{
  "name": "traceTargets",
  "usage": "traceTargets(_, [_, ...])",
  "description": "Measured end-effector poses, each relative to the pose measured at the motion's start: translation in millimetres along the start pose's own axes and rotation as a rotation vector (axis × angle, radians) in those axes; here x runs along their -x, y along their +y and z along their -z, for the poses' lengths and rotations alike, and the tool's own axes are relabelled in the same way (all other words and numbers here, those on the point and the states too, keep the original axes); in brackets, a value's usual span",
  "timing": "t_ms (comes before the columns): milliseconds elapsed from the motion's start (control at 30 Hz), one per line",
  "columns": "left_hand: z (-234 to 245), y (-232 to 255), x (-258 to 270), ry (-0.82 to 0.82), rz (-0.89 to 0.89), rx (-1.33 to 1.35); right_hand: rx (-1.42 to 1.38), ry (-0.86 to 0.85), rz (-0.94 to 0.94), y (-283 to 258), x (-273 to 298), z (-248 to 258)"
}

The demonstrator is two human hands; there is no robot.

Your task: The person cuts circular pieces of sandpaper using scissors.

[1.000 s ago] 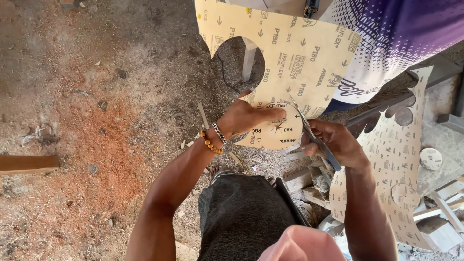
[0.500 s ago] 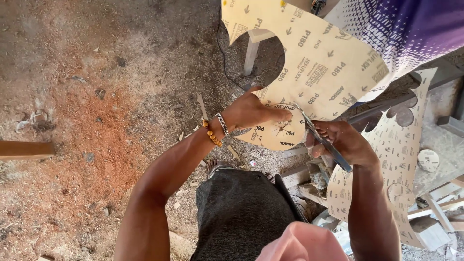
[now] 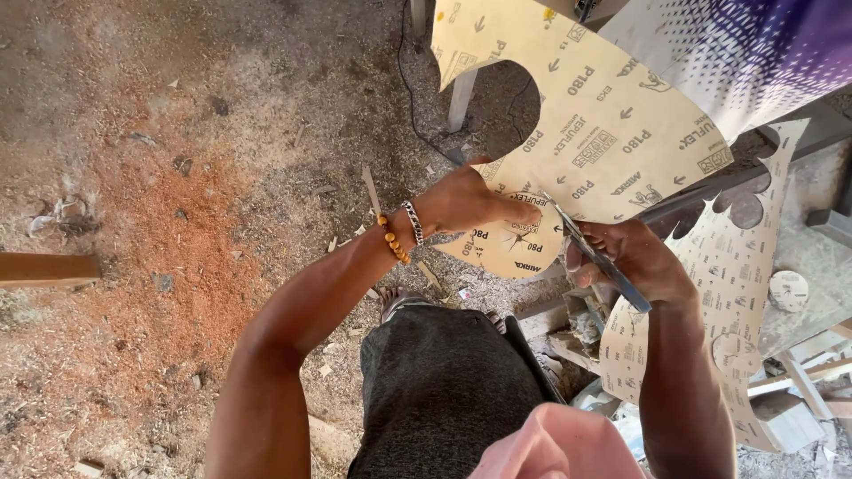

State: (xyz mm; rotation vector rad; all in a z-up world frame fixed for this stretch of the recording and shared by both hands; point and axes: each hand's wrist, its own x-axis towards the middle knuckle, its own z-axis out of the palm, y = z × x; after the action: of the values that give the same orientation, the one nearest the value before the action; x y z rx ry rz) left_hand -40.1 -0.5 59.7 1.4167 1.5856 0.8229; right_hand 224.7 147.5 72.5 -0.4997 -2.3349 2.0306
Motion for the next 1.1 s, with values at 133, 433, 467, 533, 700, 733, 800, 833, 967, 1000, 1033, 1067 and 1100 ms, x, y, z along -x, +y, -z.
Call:
traceTargets(133, [1,7,-2,-0.098,-0.006,-0.019,-0.048,0.032,0.014,-2,-2,-3])
traceTargets(433, [11,-1,-7,-0.124,0.072,-0.021,-0.062,0.038,-0.063,34,13,3])
traceTargets(467, [15,-10,-10,-0.069,0.017,0.026,-0.102,-0.019,0.024,37,14,4])
traceTargets(533, [22,-26,-15,-0.008,-0.038,0.07,-0.138,-0.083,0.114,45,19,6])
traceTargets(700, [21,-26,-26,0.024,-0.005,-0.042,-0.012,0.349,0.649,25,20,-22])
traceTargets(733, [17,-20,-24,0.003,-0.008,-0.046,-0.016,0.371,0.644,23,13,-28])
traceTargets(800, [11,-7,-25,-0.048,0.065,-0.21,0.388,0.678,0.444,15,-2,-36])
traceTargets(833, [6,-4,-26,-0.064,0.055,-0.219,0.387,0.7,0.439,11,-8,-41])
traceTargets(967, [-2,-10,-34,-0.053,-0.034,0.009,0.251,0.63,0.515,-9,-33,-50])
traceTargets(1000, [-8,-17,-34,0.006,-0.079,0.186,0.014,0.57,0.444,-12,-32,-55])
traceTargets(1033, [-8,-14,-31,0.008,-0.073,0.189,0.012,0.565,0.44,-1,-33,-51])
traceTargets(1067, [-5,-10,-32,-0.026,-0.006,0.105,0.003,0.532,0.464,9,-37,-44])
traceTargets(1100, [-1,-7,-32,-0.06,0.061,0.021,-0.006,0.499,0.489,18,-41,-38])
